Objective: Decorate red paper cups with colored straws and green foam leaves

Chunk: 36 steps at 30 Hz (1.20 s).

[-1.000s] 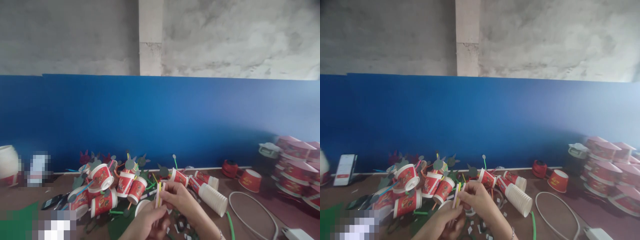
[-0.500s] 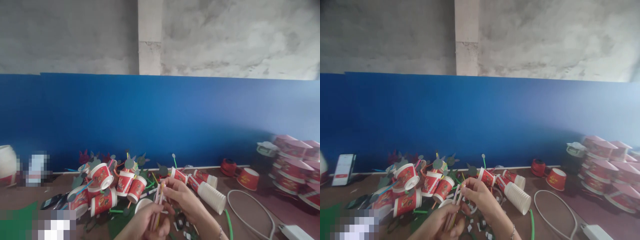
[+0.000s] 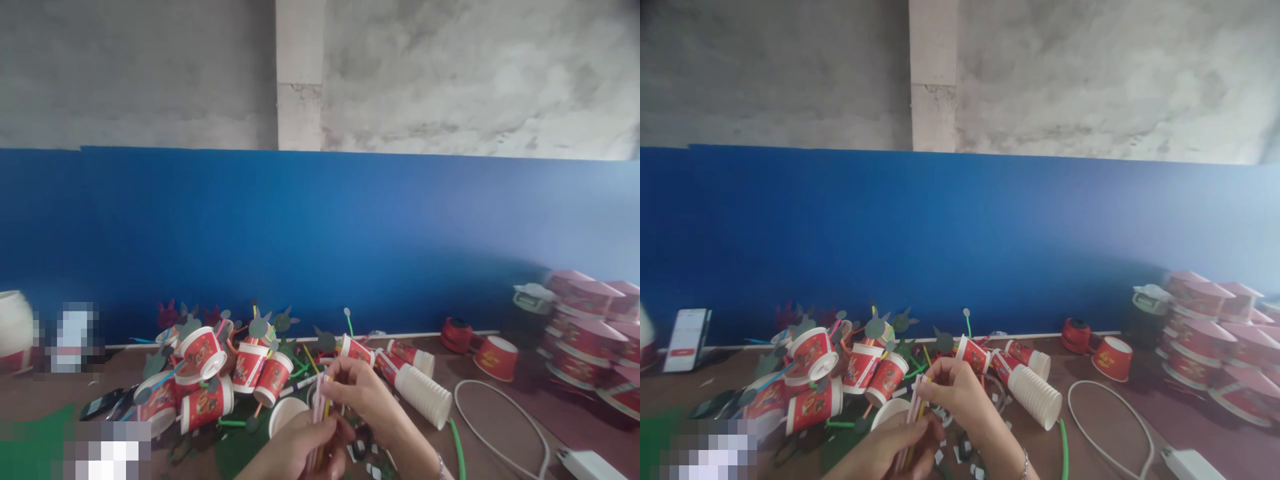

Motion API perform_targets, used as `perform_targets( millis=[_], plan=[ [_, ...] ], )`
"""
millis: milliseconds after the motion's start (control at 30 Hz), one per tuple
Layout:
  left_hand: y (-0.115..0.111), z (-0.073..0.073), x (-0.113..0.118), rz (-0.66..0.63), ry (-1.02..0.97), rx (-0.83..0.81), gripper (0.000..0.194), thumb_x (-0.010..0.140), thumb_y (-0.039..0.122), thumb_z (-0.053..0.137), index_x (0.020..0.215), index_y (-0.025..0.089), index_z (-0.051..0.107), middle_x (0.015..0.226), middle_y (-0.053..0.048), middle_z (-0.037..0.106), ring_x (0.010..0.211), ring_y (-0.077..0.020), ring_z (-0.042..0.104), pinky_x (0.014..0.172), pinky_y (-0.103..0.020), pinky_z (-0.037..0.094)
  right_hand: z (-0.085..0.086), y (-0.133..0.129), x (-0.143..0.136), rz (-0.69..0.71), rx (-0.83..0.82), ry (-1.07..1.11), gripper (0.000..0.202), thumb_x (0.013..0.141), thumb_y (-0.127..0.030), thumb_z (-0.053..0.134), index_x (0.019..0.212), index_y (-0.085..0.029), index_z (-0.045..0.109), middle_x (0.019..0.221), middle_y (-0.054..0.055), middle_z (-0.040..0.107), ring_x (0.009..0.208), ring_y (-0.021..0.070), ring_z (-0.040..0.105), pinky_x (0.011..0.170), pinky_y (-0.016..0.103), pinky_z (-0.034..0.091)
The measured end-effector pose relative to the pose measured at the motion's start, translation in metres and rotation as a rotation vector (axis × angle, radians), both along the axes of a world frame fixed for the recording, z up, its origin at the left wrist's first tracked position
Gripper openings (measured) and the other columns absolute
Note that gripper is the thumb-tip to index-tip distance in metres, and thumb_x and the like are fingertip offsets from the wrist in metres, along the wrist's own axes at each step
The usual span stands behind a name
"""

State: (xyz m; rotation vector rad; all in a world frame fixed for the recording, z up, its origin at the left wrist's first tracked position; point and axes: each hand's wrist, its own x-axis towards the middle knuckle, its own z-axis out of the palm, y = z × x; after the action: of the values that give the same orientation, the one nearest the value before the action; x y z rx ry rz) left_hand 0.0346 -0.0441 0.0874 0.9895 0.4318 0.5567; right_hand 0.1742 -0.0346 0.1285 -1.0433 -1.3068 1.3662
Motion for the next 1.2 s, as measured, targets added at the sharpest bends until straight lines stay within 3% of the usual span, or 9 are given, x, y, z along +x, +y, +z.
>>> perform_targets(
  millis=[200, 333, 567, 767, 1033, 1200],
  plan=[
    [-0.007, 0.008, -0.006, -0.004, -0.045, -0.084, 0.041, 0.072, 0.053, 0.066, 0.080, 0.014, 0.056, 0.037, 0.008, 0.043, 0.028, -0.0033, 0.026, 0.036, -0.021, 0.012, -0.004, 0.001, 0.000, -0.040, 0.106, -0.043, 0.042, 0.060, -0.040, 0.080, 0.093, -0.016, 0.069, 0.065, -0.002, 0.058, 0.056, 0.0086, 0.049, 0.053, 0.021, 0.036],
    [-0.003, 0.005, -0.007, -0.067, -0.051, -0.071, 0.042, 0.071, 0.054, 0.067, 0.080, 0.015, 0.054, 0.036, 0.009, 0.042, 0.026, -0.0031, 0.024, 0.034, -0.021, 0.012, -0.005, 0.001, 0.001, -0.032, 0.115, -0.092, 0.031, 0.064, -0.041, 0.076, 0.079, -0.014, 0.072, 0.063, 0.000, 0.061, 0.055, 0.0091, 0.050, 0.053, 0.022, 0.037],
    [-0.006, 0.011, 0.000, 0.225, 0.113, -0.010, 0.054, 0.071, 0.068, 0.057, 0.087, 0.017, 0.052, 0.049, 0.007, 0.050, 0.030, -0.0018, 0.023, 0.033, -0.018, 0.009, -0.009, 0.004, -0.002, -0.014, 0.033, -0.027, 0.033, 0.061, -0.042, 0.077, 0.073, -0.014, 0.066, 0.047, -0.005, 0.054, 0.041, 0.0067, 0.044, 0.043, 0.021, 0.033],
    [-0.013, 0.015, 0.002, 0.389, 0.192, 0.012, 0.057, 0.068, 0.071, 0.057, 0.086, 0.017, 0.055, 0.046, 0.009, 0.042, 0.033, -0.0010, 0.018, 0.035, -0.017, 0.004, -0.006, 0.005, -0.002, -0.046, 0.070, -0.056, 0.036, 0.067, -0.047, 0.071, 0.081, -0.014, 0.073, 0.054, -0.001, 0.058, 0.046, 0.0087, 0.047, 0.047, 0.022, 0.036],
    [-0.007, 0.006, 0.000, 0.284, 0.138, -0.012, 0.057, 0.066, 0.072, 0.057, 0.088, 0.021, 0.050, 0.046, 0.011, 0.041, 0.029, -0.0010, 0.015, 0.030, -0.017, 0.004, -0.010, 0.005, 0.002, -0.073, 0.257, -0.213, 0.029, 0.075, -0.044, 0.066, 0.080, -0.018, 0.077, 0.068, 0.002, 0.059, 0.054, 0.0106, 0.051, 0.052, 0.025, 0.041],
    [-0.010, 0.010, 0.000, 0.283, 0.116, -0.021, 0.054, 0.067, 0.073, 0.057, 0.079, 0.021, 0.047, 0.046, 0.012, 0.035, 0.032, -0.0012, 0.012, 0.031, -0.017, 0.004, -0.004, -0.001, 0.000, -0.049, 0.315, -0.273, 0.028, 0.080, -0.041, 0.061, 0.084, -0.019, 0.077, 0.067, 0.002, 0.058, 0.057, 0.0135, 0.056, 0.059, 0.027, 0.046]
  ],
)
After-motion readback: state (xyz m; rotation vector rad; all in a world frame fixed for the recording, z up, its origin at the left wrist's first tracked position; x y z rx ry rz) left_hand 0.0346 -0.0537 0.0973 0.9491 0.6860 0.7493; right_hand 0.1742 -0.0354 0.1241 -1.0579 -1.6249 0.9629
